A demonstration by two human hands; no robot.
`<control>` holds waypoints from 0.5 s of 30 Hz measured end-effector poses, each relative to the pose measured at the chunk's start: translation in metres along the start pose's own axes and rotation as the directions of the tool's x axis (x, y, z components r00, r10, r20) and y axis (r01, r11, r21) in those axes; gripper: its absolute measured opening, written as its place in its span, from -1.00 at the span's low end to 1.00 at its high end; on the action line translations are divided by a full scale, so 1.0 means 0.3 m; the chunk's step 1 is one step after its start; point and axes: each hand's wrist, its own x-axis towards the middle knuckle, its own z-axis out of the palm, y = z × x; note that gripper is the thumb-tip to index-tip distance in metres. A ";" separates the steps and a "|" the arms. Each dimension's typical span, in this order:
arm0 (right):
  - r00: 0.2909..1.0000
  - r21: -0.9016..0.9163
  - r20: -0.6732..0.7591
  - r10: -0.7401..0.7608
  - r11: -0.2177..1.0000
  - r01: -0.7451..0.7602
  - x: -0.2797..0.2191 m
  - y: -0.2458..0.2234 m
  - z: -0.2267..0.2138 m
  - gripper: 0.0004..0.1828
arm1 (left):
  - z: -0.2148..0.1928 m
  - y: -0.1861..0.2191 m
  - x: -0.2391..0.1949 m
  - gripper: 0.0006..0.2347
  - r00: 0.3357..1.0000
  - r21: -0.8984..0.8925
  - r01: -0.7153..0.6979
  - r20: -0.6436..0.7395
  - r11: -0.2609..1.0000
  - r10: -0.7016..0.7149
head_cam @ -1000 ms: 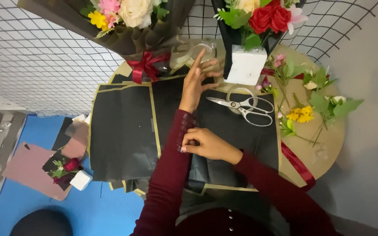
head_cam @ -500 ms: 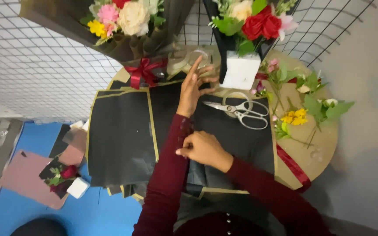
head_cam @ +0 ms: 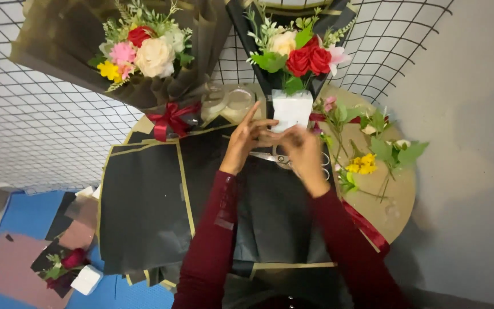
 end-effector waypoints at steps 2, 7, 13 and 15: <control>1.000 0.029 0.005 -0.014 0.999 0.014 0.022 0.025 -0.044 -0.88 | -0.010 -0.025 -0.004 -0.11 1.000 0.016 0.000 0.017 1.000 0.000; 0.994 0.166 0.099 -0.050 0.986 0.033 0.034 0.070 -0.035 -0.77 | 0.028 0.004 -0.011 -0.14 1.000 0.022 0.022 0.020 1.000 -0.022; 0.998 0.305 0.044 0.050 0.951 -0.061 0.007 0.036 -0.022 -0.94 | 0.009 0.004 -0.016 -0.22 0.997 0.106 0.045 0.052 0.993 -0.051; 0.982 0.341 0.103 0.160 0.922 -0.186 0.006 0.022 -0.032 -0.92 | -0.046 -0.050 -0.002 -0.40 0.996 0.378 -0.082 0.056 0.922 0.066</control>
